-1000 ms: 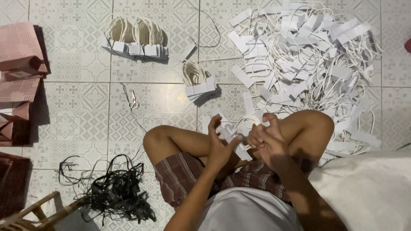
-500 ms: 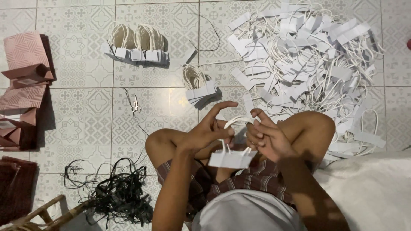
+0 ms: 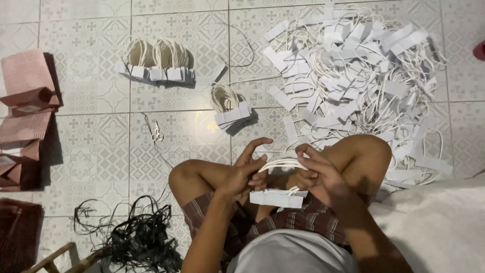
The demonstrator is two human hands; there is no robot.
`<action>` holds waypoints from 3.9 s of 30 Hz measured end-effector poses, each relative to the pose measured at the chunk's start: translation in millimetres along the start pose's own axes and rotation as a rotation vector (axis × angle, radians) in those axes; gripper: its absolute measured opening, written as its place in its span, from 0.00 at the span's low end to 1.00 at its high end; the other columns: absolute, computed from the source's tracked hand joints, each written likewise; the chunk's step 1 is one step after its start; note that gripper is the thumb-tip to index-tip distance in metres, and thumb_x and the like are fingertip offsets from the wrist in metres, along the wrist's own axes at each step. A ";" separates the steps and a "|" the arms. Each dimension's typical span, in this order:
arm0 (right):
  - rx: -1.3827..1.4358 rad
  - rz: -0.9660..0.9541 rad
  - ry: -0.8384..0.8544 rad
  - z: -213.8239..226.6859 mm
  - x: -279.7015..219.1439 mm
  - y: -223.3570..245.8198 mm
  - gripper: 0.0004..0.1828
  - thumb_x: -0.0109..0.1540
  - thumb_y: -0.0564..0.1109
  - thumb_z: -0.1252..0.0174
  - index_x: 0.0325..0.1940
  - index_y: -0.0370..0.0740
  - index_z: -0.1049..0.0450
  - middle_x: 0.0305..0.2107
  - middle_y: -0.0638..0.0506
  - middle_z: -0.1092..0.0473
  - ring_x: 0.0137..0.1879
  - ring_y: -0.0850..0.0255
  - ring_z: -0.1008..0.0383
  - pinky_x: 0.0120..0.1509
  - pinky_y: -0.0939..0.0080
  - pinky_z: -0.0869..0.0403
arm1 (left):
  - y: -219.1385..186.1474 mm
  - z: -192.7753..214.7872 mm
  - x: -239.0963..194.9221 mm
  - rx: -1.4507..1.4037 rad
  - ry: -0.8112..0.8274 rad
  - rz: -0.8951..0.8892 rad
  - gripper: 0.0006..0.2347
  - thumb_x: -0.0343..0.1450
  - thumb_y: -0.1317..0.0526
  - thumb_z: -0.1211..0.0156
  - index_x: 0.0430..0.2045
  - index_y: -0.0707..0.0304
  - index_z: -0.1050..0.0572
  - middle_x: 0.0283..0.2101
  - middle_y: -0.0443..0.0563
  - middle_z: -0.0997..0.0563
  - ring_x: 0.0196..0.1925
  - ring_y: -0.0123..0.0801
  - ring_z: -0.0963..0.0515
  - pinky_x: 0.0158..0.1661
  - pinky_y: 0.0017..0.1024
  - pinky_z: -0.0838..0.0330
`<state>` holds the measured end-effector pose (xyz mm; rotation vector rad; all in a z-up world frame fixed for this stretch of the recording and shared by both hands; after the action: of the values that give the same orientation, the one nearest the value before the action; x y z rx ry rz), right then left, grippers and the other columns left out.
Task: The person sits on the floor and bundles white cables with white paper tags. They wrap the cables around their fingers, secure them with a tag, and place the finished bundles on the floor. Later, they pick up a black cable and tie it with a tag.
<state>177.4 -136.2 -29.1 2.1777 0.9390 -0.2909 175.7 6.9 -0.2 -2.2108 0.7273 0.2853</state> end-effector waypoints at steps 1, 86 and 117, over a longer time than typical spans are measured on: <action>0.003 0.002 -0.008 -1.2 3.3 -2.1 0.08 0.70 0.40 0.57 0.54 0.46 0.42 0.16 0.64 0.57 0.16 0.71 0.56 0.24 0.66 0.47 | 2.9 -2.8 4.5 -0.002 0.005 0.008 0.19 0.78 0.61 0.50 0.66 0.57 0.42 0.15 0.42 0.40 0.12 0.21 0.42 0.16 0.21 0.37; -1.166 0.595 -0.927 380.4 -101.0 186.1 0.14 0.65 0.35 0.37 0.48 0.52 0.16 0.39 0.61 0.26 0.44 0.67 0.29 0.45 0.67 0.35 | 146.3 -89.9 173.5 -0.420 -0.116 0.035 0.07 0.78 0.60 0.49 0.50 0.50 0.32 0.23 0.42 0.42 0.21 0.21 0.44 0.25 0.20 0.43; -1.547 1.120 -0.608 19.5 -128.0 187.4 0.08 0.64 0.40 0.34 0.47 0.44 0.15 0.37 0.47 0.21 0.38 0.53 0.20 0.45 0.56 0.21 | 76.7 -102.8 110.1 -0.172 0.244 -0.120 0.20 0.77 0.57 0.46 0.63 0.54 0.42 0.20 0.48 0.30 0.18 0.32 0.24 0.36 0.40 0.23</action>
<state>220.1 -305.4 117.2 0.7479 -0.4609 0.2758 217.5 -155.2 -23.7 -2.4704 0.7179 0.0177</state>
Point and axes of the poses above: each hand's wrist, its own x-axis towards the middle knuckle, its own z-axis out of the back of the hand, y = z × x, the point moved 10 cm from there along x, towards the middle knuckle
